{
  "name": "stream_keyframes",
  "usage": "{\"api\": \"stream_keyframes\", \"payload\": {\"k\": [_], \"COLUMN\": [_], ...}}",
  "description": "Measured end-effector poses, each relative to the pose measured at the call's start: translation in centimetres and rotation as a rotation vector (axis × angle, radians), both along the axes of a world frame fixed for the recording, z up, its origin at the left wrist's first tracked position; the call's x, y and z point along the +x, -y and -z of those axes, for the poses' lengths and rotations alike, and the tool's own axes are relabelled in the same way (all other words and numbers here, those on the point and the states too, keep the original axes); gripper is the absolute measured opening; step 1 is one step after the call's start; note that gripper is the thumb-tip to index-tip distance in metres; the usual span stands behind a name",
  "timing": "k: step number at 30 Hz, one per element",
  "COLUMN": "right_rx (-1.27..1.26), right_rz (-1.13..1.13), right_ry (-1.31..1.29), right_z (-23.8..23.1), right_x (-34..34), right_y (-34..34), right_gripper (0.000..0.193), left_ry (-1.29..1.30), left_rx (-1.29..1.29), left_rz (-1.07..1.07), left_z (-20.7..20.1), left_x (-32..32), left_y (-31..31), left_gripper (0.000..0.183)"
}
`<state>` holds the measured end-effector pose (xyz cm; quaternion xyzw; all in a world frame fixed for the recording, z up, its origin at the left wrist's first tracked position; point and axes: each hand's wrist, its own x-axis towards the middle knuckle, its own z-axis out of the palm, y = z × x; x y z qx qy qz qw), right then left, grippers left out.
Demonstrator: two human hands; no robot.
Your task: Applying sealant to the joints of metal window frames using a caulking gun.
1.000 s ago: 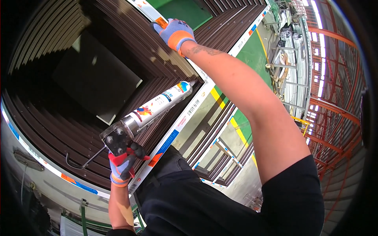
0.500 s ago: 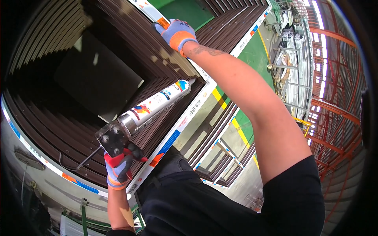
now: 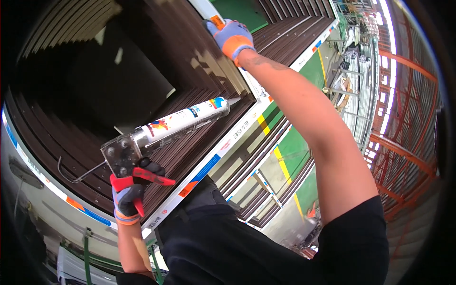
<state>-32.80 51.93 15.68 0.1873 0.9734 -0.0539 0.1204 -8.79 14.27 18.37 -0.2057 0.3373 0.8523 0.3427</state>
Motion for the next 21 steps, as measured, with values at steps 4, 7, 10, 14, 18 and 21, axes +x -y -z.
{"api": "stream_keyframes", "payload": {"k": [4, 7, 10, 14, 18, 21], "right_rx": [0.008, 0.014, 0.009, -0.092, -0.038, -0.076], "right_rz": [-0.016, -0.037, 0.006, 0.020, 0.020, 0.010], "right_ry": [-0.013, -0.026, -0.041, -0.040, -0.076, -0.098], "right_z": [1.2, 1.4, 1.6, 1.4, 1.8, 1.9], "right_x": [-1.1, -1.1, -1.3, -1.2, -1.3, -1.1], "right_y": [-0.1, -0.4, -0.3, -0.7, -0.9, -1.2], "right_gripper": [0.076, 0.076, 0.069, 0.060, 0.056, 0.053], "left_ry": [0.023, -0.008, -0.033, -0.079, -0.076, -0.030], "left_rx": [-0.101, -0.080, -0.117, -0.069, -0.035, 0.010], "left_rz": [-0.132, -0.040, 0.012, 0.067, 0.131, 0.151], "left_z": [0.3, 1.6, 3.0, 3.9, 4.7, 5.5], "left_x": [0.1, 0.0, -0.1, -0.6, -0.9, -1.0], "left_y": [2.8, 3.7, 3.0, 1.3, 0.2, -0.3], "left_gripper": [0.074, 0.087, 0.077, 0.065, 0.061, 0.064]}}
